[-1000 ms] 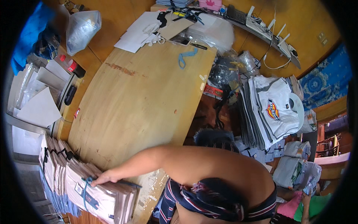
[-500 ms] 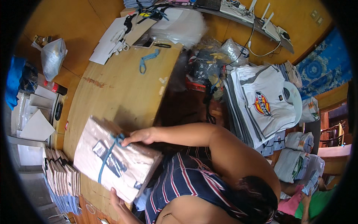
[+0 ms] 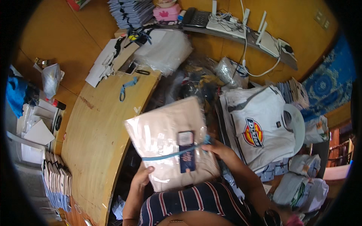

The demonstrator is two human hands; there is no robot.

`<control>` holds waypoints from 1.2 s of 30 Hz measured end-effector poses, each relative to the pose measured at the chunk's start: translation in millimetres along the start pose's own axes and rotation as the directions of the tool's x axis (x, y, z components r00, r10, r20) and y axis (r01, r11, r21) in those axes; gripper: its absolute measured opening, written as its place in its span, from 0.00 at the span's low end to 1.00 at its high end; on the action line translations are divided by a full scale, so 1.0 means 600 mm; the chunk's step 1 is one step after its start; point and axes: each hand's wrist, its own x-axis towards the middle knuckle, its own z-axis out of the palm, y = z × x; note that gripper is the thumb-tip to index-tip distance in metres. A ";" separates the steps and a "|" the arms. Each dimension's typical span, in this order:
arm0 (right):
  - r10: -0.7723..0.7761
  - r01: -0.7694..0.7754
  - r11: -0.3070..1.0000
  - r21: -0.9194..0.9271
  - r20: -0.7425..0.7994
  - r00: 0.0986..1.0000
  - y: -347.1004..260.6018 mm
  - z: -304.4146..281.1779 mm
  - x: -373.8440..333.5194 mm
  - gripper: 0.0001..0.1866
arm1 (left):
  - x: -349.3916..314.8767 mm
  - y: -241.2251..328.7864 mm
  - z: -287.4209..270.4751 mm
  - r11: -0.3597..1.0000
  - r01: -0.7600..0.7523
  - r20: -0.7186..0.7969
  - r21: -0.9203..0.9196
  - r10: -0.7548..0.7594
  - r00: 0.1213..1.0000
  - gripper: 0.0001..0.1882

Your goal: The person ties bundles of packaged shirts using blue ribbons, stacks them, and places the bundles on the floor.

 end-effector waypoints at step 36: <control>0.495 -0.523 0.842 0.133 0.197 0.846 0.602 -0.224 0.694 0.20 | 0.479 -0.527 -0.475 0.869 0.177 -0.339 -0.463 -0.358 0.870 0.31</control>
